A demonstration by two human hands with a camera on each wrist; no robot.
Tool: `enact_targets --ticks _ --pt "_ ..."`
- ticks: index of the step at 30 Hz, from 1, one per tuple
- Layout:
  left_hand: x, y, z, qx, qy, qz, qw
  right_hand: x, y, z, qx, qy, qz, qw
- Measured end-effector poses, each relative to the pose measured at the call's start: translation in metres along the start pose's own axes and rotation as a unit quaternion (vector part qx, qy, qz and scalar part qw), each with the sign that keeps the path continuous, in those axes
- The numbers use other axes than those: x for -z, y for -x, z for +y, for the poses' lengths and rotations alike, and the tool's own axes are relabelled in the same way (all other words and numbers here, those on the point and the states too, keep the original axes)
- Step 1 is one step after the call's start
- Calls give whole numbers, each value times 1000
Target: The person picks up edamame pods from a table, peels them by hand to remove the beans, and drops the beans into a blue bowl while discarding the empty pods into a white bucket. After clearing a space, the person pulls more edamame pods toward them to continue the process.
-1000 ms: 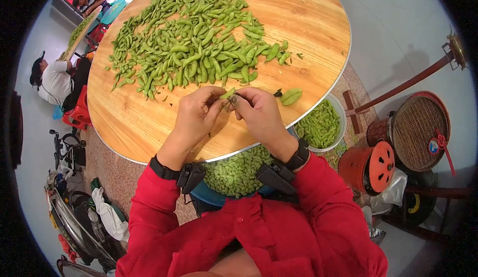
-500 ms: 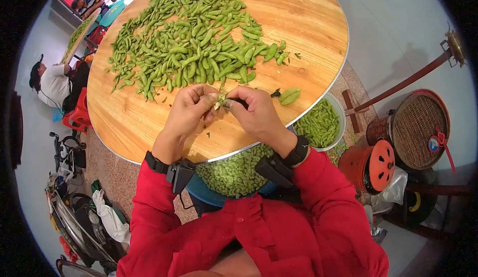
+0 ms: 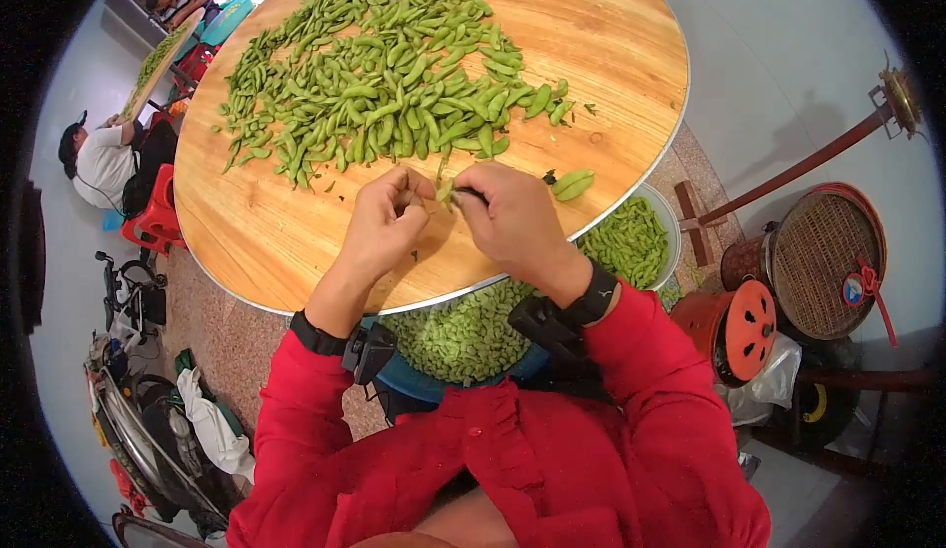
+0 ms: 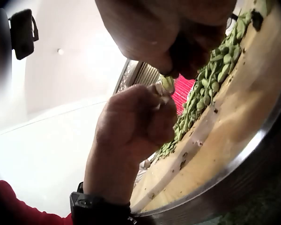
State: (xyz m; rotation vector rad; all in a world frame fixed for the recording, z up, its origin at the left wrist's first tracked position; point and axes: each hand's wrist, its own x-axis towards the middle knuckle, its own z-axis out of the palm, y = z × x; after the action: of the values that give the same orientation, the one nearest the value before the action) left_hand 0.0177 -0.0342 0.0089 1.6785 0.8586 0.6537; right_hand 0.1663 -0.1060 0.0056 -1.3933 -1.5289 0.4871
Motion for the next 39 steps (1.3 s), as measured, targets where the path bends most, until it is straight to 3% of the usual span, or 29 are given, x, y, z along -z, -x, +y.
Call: enact_targets --ticks 3,4,6,7,8,9,10,12,14,16,17,18,20,21,22,24,26,30,31,33,34,36,38,39 --pt "5 16 3 11 23 -30 999 12 -2 0 -17 -16 11 1000" --pt "9 26 8 10 23 -27 999 17 -2 4 -2 57 2 998" --pt "18 51 20 -39 -40 -169 984 30 -5 10 17 127 -11 992" --pt "21 59 23 -37 -40 -161 985 38 -8 11 19 174 -30 984" --pt "24 66 25 -80 -81 -216 970 44 -12 8 23 220 -49 974" --pt "27 72 27 -121 -122 -269 948 45 -15 3 61 211 -56 974" --pt "30 76 27 -118 -122 -262 950 40 -20 -3 66 208 -61 974" --pt "36 82 28 -146 -129 -314 929 21 -32 -18 93 138 -199 966" --pt "50 83 35 -145 -129 -340 920 -20 -37 -15 192 96 -248 945" --pt "64 85 39 -49 -41 -312 948 -58 -47 -18 298 75 -281 909" --pt "68 84 42 -71 -27 -269 960 -70 -52 -21 357 93 -293 882" --pt "71 80 39 -72 -30 -271 959 -76 -51 -17 357 94 -289 883" --pt "77 68 30 -100 19 -173 980 -85 -47 -9 317 51 -351 880" --pt "77 64 31 -85 23 -125 988 -68 -47 -23 281 120 -377 874" --pt "79 59 30 -86 23 -127 988 -59 -42 -13 280 121 -376 875" --pt "84 45 23 -68 -73 -80 992 -32 -33 16 324 115 -289 894" --pt "78 29 22 -93 -97 -70 988 17 -28 13 231 196 -330 894" --pt "56 -10 16 -106 -194 -49 974 91 -10 29 93 332 -306 888" --pt "49 -18 16 -154 -255 -26 954 99 -5 29 92 331 -303 889" --pt "35 -35 12 -203 -316 -2 927 108 7 28 51 307 -156 937" --pt "29 -43 9 -177 -378 20 908 106 12 29 51 306 -154 938" --pt "18 -52 5 -151 -441 41 884 96 21 29 -22 134 -66 988" --pt "12 -59 2 -91 -539 30 837 86 24 17 -65 105 -73 990" --pt "12 -62 -2 -91 -541 29 836 81 23 11 -113 26 -88 989"
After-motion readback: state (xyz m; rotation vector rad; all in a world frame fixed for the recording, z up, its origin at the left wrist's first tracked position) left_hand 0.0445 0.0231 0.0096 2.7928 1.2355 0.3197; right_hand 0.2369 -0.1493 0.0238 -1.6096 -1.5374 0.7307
